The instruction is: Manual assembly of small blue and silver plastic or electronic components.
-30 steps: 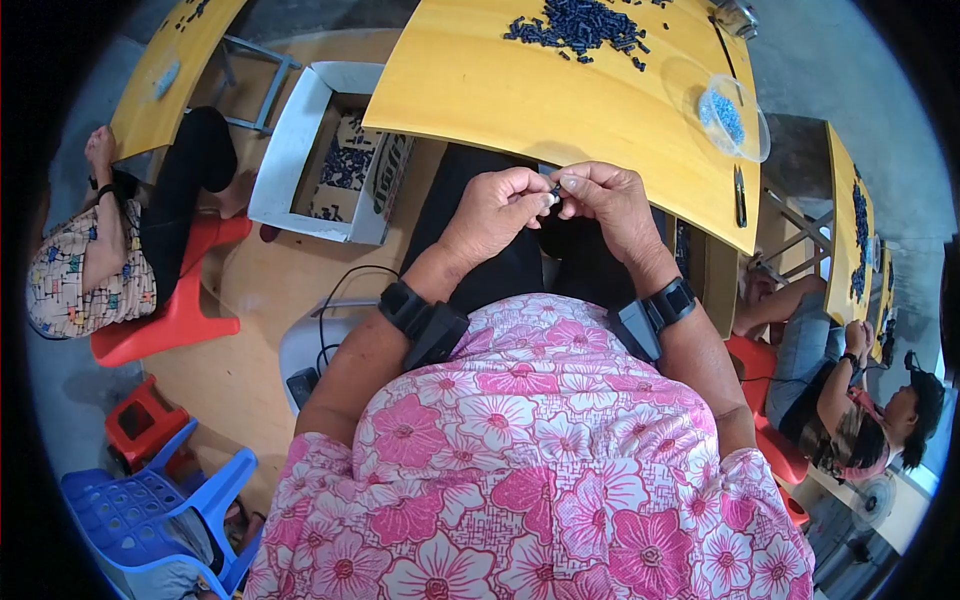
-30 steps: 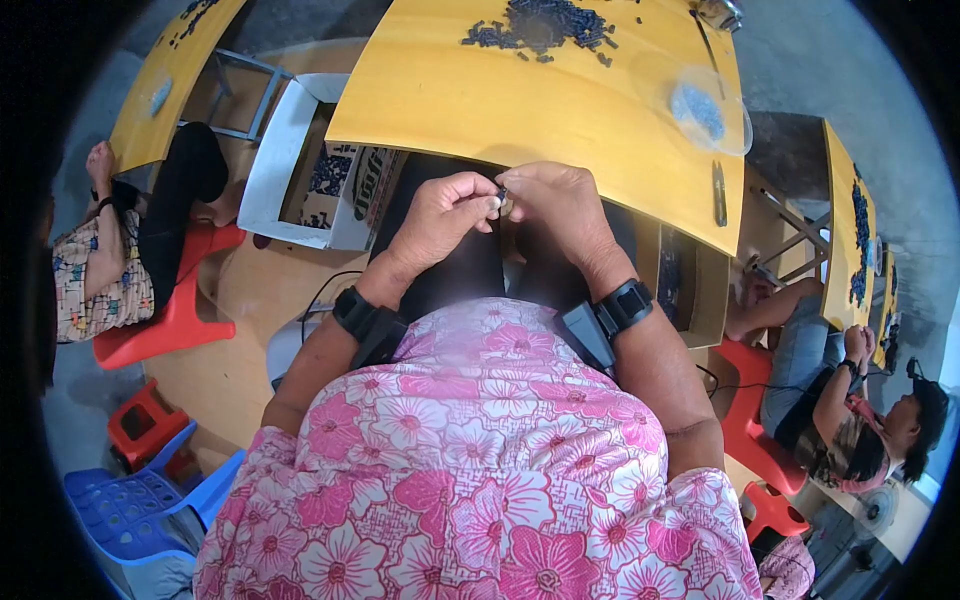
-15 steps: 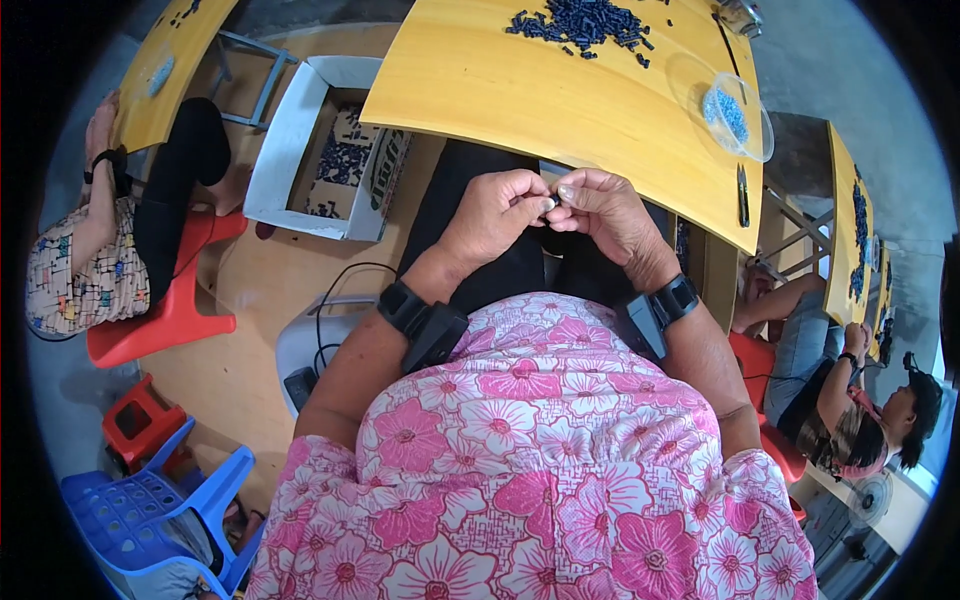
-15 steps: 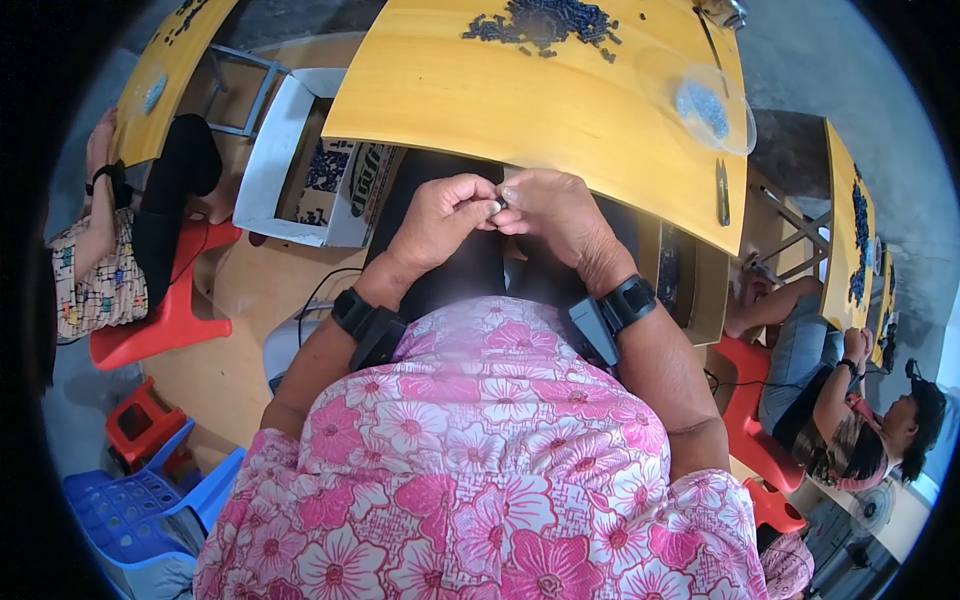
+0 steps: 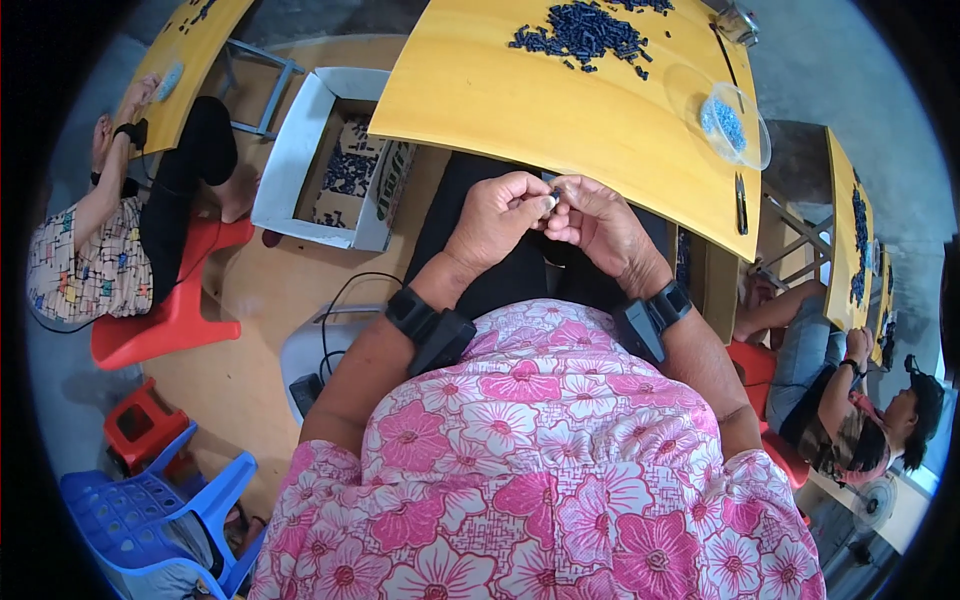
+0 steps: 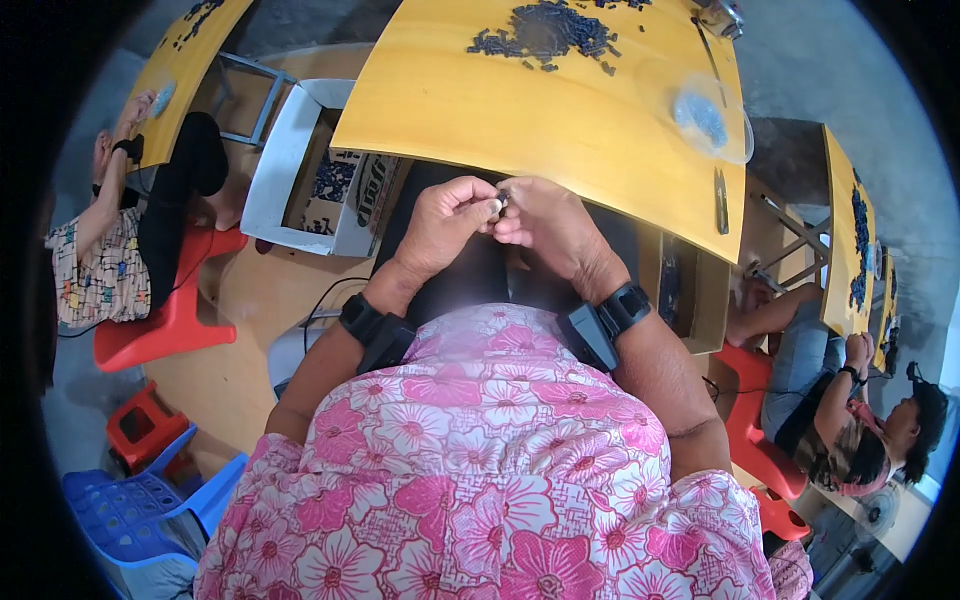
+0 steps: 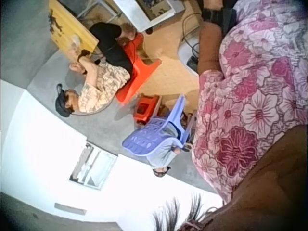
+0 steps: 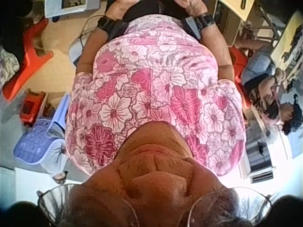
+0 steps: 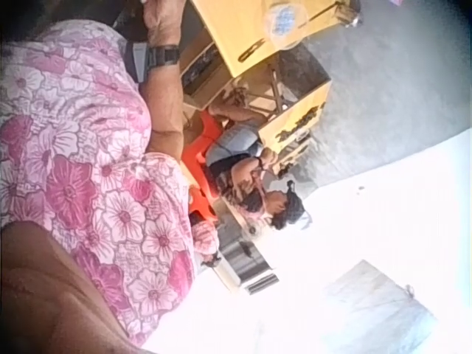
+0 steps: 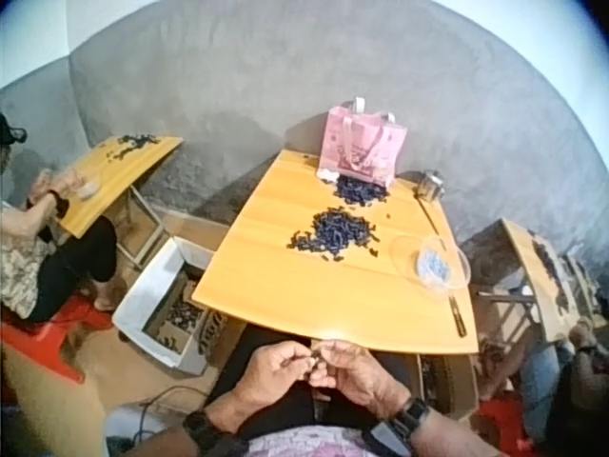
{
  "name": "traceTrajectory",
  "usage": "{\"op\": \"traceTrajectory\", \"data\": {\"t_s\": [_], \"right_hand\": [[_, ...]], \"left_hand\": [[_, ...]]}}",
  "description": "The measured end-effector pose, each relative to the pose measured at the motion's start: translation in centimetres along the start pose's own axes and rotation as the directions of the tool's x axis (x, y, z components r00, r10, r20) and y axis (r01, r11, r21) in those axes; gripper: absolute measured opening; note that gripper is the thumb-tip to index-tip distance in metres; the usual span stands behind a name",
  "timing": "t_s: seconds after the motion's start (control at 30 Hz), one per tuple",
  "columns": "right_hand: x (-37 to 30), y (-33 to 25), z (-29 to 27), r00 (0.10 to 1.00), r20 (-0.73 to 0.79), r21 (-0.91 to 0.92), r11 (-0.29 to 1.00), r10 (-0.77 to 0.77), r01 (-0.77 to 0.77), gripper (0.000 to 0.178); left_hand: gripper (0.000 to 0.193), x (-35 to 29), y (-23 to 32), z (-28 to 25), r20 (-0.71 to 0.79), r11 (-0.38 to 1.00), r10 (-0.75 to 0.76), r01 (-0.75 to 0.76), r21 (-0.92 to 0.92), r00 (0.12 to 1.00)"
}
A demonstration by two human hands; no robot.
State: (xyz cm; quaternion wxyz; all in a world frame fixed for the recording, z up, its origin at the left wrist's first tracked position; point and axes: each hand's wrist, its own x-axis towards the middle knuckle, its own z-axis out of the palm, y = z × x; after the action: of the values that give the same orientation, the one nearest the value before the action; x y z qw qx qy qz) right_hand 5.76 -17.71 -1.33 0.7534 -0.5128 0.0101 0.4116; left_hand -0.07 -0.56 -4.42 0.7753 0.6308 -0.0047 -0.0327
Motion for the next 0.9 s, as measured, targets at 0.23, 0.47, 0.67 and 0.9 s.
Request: {"op": "traceTrajectory", "data": {"t_s": [0.23,0.47,0.67,0.9], "right_hand": [[-0.5,-0.9,0.9,0.984,-0.103,-0.171,0.972,0.147,-0.163,0.040],[-0.5,-1.1,1.2,0.981,-0.098,-0.221,0.957,0.170,-0.188,0.044],[-0.3,-1.1,0.9,0.980,-0.088,-0.233,0.953,0.179,-0.195,0.040],[-0.4,-1.4,1.0,0.981,-0.099,-0.196,0.963,0.166,-0.183,0.035]], "left_hand": [[0.014,0.1,0.3,0.1,-0.084,0.999,-0.028,0.026,-0.018,0.996],[0.015,0.1,0.9,0.2,-0.079,0.998,-0.037,0.041,0.056,0.996],[0.013,0.1,0.8,0.2,-0.093,0.989,-0.002,0.015,0.146,0.996],[0.010,0.4,0.3,0.2,-0.111,0.945,0.168,-0.128,0.300,0.979]]}}
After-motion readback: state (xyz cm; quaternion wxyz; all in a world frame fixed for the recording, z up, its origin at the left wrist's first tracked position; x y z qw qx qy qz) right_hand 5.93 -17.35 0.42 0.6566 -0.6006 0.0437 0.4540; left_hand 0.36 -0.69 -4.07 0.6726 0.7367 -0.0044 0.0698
